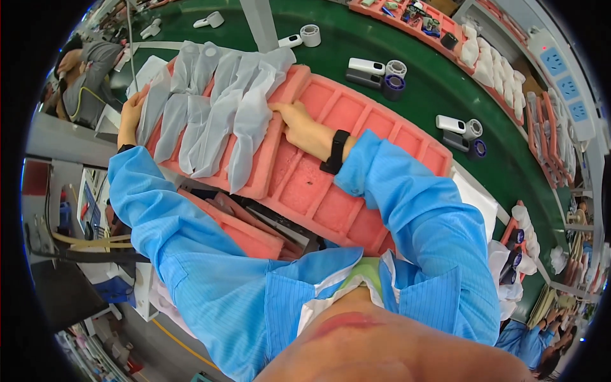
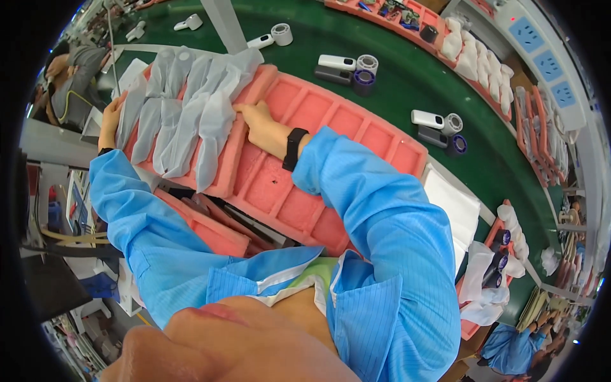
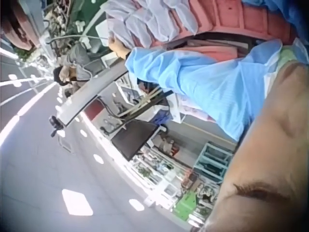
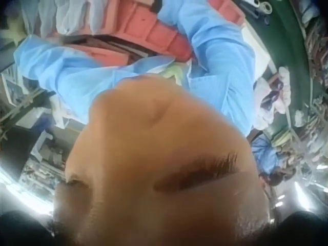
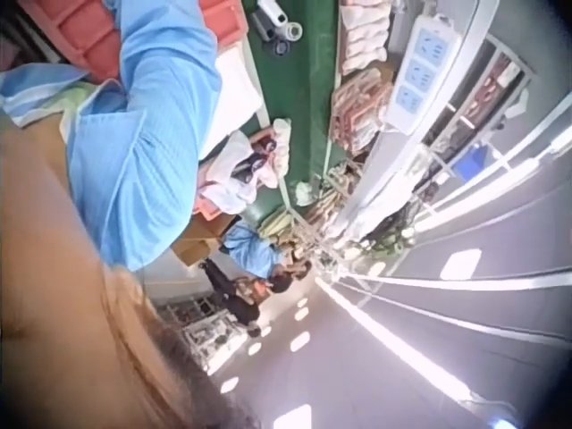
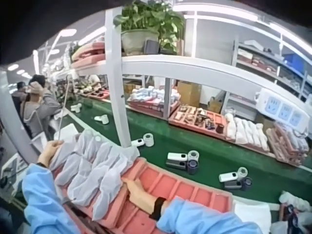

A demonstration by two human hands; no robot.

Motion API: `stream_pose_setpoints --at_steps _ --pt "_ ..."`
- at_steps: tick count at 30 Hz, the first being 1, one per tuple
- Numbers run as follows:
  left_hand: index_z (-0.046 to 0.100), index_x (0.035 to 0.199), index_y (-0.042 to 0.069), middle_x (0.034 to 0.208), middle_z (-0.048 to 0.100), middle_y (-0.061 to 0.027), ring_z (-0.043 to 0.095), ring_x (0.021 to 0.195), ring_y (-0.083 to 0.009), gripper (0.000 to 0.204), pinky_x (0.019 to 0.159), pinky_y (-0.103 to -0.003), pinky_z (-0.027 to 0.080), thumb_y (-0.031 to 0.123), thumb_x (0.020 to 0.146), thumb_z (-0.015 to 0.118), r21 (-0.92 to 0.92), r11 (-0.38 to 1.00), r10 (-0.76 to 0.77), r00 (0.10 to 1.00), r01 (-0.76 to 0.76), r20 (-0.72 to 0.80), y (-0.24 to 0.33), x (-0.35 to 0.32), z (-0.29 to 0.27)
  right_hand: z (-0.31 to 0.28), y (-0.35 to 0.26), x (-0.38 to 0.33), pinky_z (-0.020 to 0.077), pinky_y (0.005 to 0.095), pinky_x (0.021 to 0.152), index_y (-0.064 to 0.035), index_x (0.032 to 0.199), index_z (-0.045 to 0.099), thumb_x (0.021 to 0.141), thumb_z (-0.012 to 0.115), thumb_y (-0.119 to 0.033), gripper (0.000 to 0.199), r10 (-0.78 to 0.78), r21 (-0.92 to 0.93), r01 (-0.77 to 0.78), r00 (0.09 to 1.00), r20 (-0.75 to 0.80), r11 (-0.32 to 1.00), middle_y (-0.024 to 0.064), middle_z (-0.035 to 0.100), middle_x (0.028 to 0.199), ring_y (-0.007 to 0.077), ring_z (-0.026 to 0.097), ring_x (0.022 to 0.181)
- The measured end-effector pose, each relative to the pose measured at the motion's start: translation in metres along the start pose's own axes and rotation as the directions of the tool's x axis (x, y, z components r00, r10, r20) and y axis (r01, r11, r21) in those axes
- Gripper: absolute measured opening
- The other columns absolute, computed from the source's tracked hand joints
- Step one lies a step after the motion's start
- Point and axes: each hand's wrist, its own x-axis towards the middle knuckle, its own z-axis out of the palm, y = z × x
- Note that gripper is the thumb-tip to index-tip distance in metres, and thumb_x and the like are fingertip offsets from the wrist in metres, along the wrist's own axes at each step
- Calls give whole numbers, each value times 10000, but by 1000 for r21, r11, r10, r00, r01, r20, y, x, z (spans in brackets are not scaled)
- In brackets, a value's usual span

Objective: Packing small electronic handheld fans into protective plastic bags and arranging them into a storage tray at an industrial assembly line.

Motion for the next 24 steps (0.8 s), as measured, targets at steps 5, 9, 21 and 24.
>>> stream_pose_setpoints --at_steps 5,9,21,24 --pt "615 1162 1 1054 674 -100 606 969 -173 335 855 -287 455 215 904 601 177 984 -1 996 16 -88 -17 33 27 -23 -5 12 525 440 771 15 1164 468 871 585 -152 356 68 -366 11 977 203 931 153 619 1028 320 628 917" --pt "600 1226 89 1082 670 -149 630 1007 -267 341 873 -319 458 225 922 529 353 933 -35 993 73 -113 -48 38 39 -27 -20 13 511 429 799 4 1160 453 854 629 -199 407 -43 -953 286 956 292 -101 183 632 959 349 626 935" --pt "538 1304 122 1146 622 -243 572 1137 -349 510 934 -360 448 430 898 524 335 940 -10 985 69 -174 -7 1 61 -67 -20 11 492 439 806 -84 1128 584 744 636 -21 393 -105 -626 717 628 771 -306 162 587 1115 371 575 1032" --pt "486 1352 130 1154 615 -244 570 1128 -391 563 912 -444 457 460 897 516 732 636 -31 956 243 -291 3 -33 76 -70 -13 11 486 432 813 -111 1108 603 721 612 22 410 -87 -603 757 603 793 -252 142 569 1137 359 565 1041"
